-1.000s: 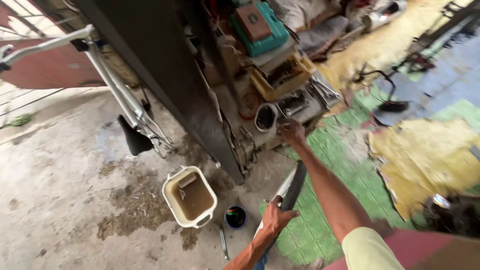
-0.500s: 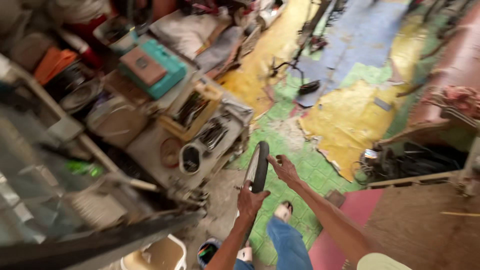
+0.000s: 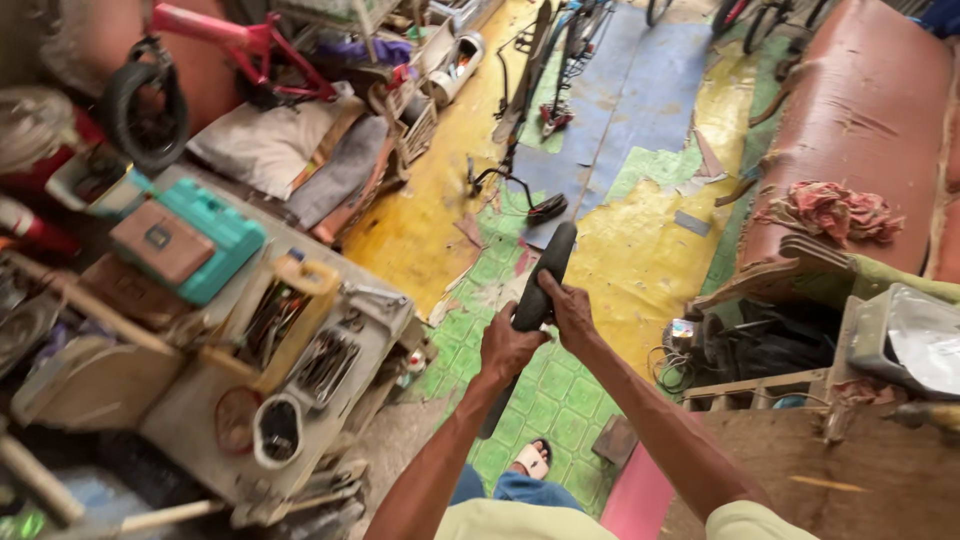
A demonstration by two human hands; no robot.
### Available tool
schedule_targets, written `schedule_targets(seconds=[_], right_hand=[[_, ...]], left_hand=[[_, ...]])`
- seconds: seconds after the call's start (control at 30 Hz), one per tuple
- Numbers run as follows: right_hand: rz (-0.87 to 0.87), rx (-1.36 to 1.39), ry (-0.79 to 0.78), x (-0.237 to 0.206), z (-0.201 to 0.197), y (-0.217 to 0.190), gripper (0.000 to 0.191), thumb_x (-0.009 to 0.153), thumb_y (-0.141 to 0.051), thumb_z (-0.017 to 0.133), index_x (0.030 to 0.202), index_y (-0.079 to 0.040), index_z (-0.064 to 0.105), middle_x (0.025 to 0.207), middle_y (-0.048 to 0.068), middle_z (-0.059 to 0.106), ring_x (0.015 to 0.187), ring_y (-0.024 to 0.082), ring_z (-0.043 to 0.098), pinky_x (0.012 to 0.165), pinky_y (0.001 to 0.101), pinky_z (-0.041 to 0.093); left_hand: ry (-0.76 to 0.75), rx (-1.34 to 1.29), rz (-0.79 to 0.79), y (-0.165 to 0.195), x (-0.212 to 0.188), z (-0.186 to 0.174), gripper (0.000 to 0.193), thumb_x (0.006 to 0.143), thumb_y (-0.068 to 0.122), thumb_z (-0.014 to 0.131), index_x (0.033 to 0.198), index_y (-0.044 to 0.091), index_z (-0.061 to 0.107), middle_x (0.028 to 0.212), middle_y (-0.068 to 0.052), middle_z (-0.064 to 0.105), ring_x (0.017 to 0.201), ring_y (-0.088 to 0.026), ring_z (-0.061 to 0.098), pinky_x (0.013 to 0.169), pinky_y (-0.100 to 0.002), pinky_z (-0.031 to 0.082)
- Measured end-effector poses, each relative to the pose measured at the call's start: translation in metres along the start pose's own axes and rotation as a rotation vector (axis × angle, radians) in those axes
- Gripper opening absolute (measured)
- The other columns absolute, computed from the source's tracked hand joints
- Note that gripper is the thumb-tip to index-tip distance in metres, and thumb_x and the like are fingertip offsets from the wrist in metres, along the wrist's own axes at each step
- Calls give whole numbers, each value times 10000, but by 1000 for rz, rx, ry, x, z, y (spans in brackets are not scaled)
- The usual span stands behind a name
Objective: The person sits on the floor and works on a bicycle wheel, then stands to carry it to an air compressor and inflates the tire. They return to the workshop and attach the wheel to a bicycle frame using a wrench.
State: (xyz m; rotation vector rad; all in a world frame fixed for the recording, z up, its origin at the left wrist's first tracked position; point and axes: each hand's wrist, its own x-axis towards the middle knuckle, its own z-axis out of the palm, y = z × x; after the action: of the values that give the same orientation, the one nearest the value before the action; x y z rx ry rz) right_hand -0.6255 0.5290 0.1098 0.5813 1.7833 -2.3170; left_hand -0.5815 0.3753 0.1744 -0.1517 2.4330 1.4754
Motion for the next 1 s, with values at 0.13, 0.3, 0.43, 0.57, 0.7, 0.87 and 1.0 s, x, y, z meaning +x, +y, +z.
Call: schedule_targets(seconds=[0.13, 0.3, 0.43, 0.57, 0.7, 0.87, 1.0], right_hand=[[-45, 59, -39, 50, -46, -88, 508, 919, -558, 633, 847, -61, 714, 708, 24, 688, 545, 110, 619, 451, 251, 446], [-149, 102, -15, 129, -99, -193, 402, 951, -464, 724, 881, -69, 694, 687, 14, 607, 502, 94, 520, 417, 229, 361], [-267, 231, 164, 197, -128, -266, 376, 910, -425, 785, 891, -62, 689, 724, 15, 646, 551, 98, 592, 461, 242, 439], [-359, 124, 591, 270, -130, -351, 438, 900, -438, 842, 892, -24, 701, 754, 44, 698, 574, 115, 639, 491, 245, 487], [-448, 251, 633, 325, -152, -440, 396, 828, -435, 843, 950, -92, 688, 777, 14, 734, 612, 125, 709, 471, 254, 528], [-498, 294, 665, 398, -194, -519, 390, 808, -413, 850, 982, -105, 684, 797, 20, 745, 630, 142, 740, 487, 252, 577], [-520, 302, 703, 463, -253, -567, 404, 798, -407, 858, 989, -96, 685, 822, 7, 728, 629, 144, 736, 489, 263, 582]], left_hand=[[-73, -212, 151, 71, 71, 19, 535, 614, 341, 906, 1000, 36, 694, 862, -97, 758, 746, -214, 711, 689, -359, 555], [-295, -359, 336, 168, 191, 45, 587, 642, 395, 911, 1016, -16, 723, 853, -77, 738, 697, -137, 644, 606, -301, 518], [-486, -235, 284, 245, 305, 58, 514, 839, 498, 761, 1051, 31, 724, 813, -56, 711, 672, -121, 637, 590, -282, 514], [-460, -222, 518, 296, 416, 44, 516, 1018, 559, 520, 1122, 104, 740, 845, -25, 713, 746, -103, 615, 670, -248, 495], [-502, -216, 630, 348, 513, 53, 558, 1071, 562, 479, 1115, 77, 752, 847, -54, 645, 771, -138, 569, 673, -279, 459], [-469, -149, 847, 419, 620, 106, 559, 806, 431, 818, 1177, 43, 662, 915, -42, 718, 814, -118, 655, 718, -299, 542], [-397, -67, 823, 476, 687, 166, 497, 756, 361, 906, 1064, 20, 715, 858, -68, 730, 777, -135, 648, 708, -325, 553]])
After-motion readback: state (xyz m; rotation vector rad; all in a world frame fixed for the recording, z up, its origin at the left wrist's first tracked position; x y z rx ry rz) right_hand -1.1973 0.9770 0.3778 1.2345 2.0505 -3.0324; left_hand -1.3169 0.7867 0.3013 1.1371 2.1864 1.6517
